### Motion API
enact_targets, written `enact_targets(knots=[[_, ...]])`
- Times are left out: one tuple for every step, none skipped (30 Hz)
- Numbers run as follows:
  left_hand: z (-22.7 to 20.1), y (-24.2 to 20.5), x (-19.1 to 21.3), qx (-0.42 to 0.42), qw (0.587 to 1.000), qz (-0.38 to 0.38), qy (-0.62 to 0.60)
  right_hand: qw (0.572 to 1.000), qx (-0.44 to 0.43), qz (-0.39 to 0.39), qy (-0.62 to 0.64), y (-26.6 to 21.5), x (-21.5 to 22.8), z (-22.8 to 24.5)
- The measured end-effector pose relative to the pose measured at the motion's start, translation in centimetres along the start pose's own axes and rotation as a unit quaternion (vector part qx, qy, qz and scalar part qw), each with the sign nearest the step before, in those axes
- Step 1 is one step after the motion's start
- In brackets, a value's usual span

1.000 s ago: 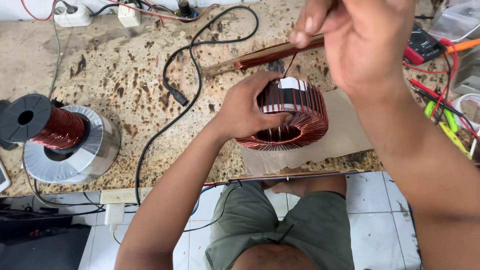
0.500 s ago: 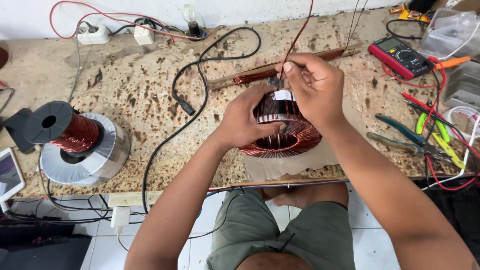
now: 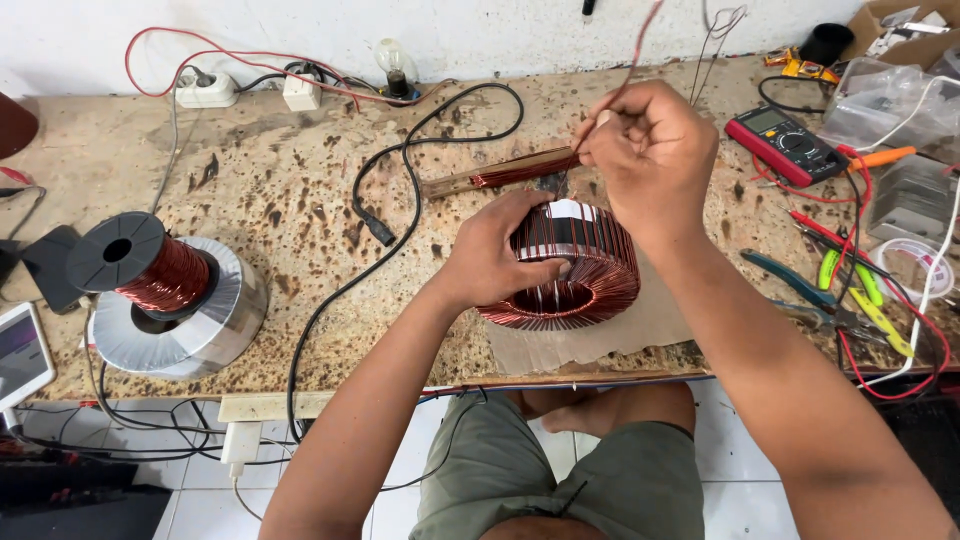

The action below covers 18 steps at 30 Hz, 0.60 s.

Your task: The person winds copper wire around a toroidal core, carefully arranging the coils by hand. They pull the wire from a spool, wrap it around the core, and adjust the tension to ensure neat winding.

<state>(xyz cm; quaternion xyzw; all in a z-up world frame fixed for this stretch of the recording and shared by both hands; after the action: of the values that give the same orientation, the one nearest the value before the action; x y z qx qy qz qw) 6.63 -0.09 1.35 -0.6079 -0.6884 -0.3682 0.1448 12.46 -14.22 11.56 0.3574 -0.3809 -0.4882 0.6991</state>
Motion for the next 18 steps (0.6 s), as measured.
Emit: enact_targets(knots=[[0.0, -0.1, 0.0, 0.000, 1.000, -0.001, -0.002, 0.997, -0.077, -0.020, 0.018, -0.2, 0.1, -0.6], [0.0, 0.0, -0.1, 0.000, 1.000, -0.001, -0.003, 0.997, -0.077, -0.020, 0.018, -0.1, 0.1, -0.5], [0.1, -0.1, -0.1, 0.005, 1.000, 0.001, -0.001, 0.996, -0.079, -0.013, 0.042, 0.1, -0.1, -0.5], [0.2, -0.1, -0.1, 0.011, 1.000, 0.003, 0.000, 0.994, -0.081, -0.006, 0.066, 0.2, -0.3, -0.4], [0.4, -0.1, -0.2, 0.011, 1.000, 0.003, 0.000, 0.995, -0.081, -0.006, 0.066, 0.2, -0.2, -0.2], [0.3, -0.1, -0.2, 0.001, 1.000, -0.004, -0.003, 0.998, -0.053, 0.006, 0.035, 0.4, -0.3, 0.4], [0.4, -0.1, -0.1, -0.008, 1.000, -0.012, -0.005, 1.000, -0.025, 0.017, 0.005, 0.5, -0.3, 1.0], [0.2, -0.1, -0.1, -0.007, 1.000, -0.012, -0.005, 1.000, -0.025, 0.018, 0.005, 0.4, -0.3, 0.8], [0.2, -0.1, -0.1, 0.004, 1.000, -0.008, 0.000, 1.000, -0.018, 0.018, -0.011, 0.3, -0.3, 0.7], [0.2, 0.0, -0.1, 0.014, 1.000, -0.003, 0.004, 0.999, -0.011, 0.019, -0.027, 0.3, -0.3, 0.6], [0.1, 0.0, 0.0, 0.015, 1.000, -0.003, 0.004, 0.999, -0.011, 0.019, -0.027, 0.2, -0.4, 0.5], [0.0, -0.1, 0.0, 0.007, 1.000, -0.007, 0.001, 1.000, -0.018, 0.014, -0.003, 0.1, -0.4, 0.2], [-0.2, 0.0, 0.1, 0.000, 1.000, -0.010, -0.003, 0.999, -0.025, 0.008, 0.020, 0.0, -0.4, 0.0], [-0.2, 0.0, 0.1, 0.000, 1.000, -0.010, -0.002, 0.999, -0.025, 0.008, 0.020, 0.2, -0.3, 0.1], [-0.2, -0.1, 0.1, 0.003, 1.000, -0.007, 0.002, 0.997, -0.074, 0.013, 0.022, 0.2, -0.3, -0.5], [-0.1, -0.1, 0.0, 0.006, 1.000, -0.004, 0.006, 0.992, -0.123, 0.018, 0.024, 0.2, -0.3, -1.1], [-0.1, -0.2, 0.0, 0.006, 1.000, -0.003, 0.005, 0.992, -0.124, 0.018, 0.024, 0.6, -0.4, -1.5], [-0.2, -0.3, 0.1, 0.000, 1.000, -0.006, 0.003, 0.968, -0.233, -0.033, 0.085, 0.2, -0.1, -3.3]])
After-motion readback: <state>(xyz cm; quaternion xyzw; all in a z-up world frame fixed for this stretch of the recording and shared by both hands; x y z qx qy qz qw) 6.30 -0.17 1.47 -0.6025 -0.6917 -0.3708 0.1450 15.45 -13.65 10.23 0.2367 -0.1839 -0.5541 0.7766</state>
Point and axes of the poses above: each hand's wrist, its own y-axis towards the middle knuckle, its own x-axis out of the back of the hand, z = x × y, the point moved 7 cm from there along y, towards the middle knuckle, and after that the axes turned 8 degrees about x, right-handed, at the moved point
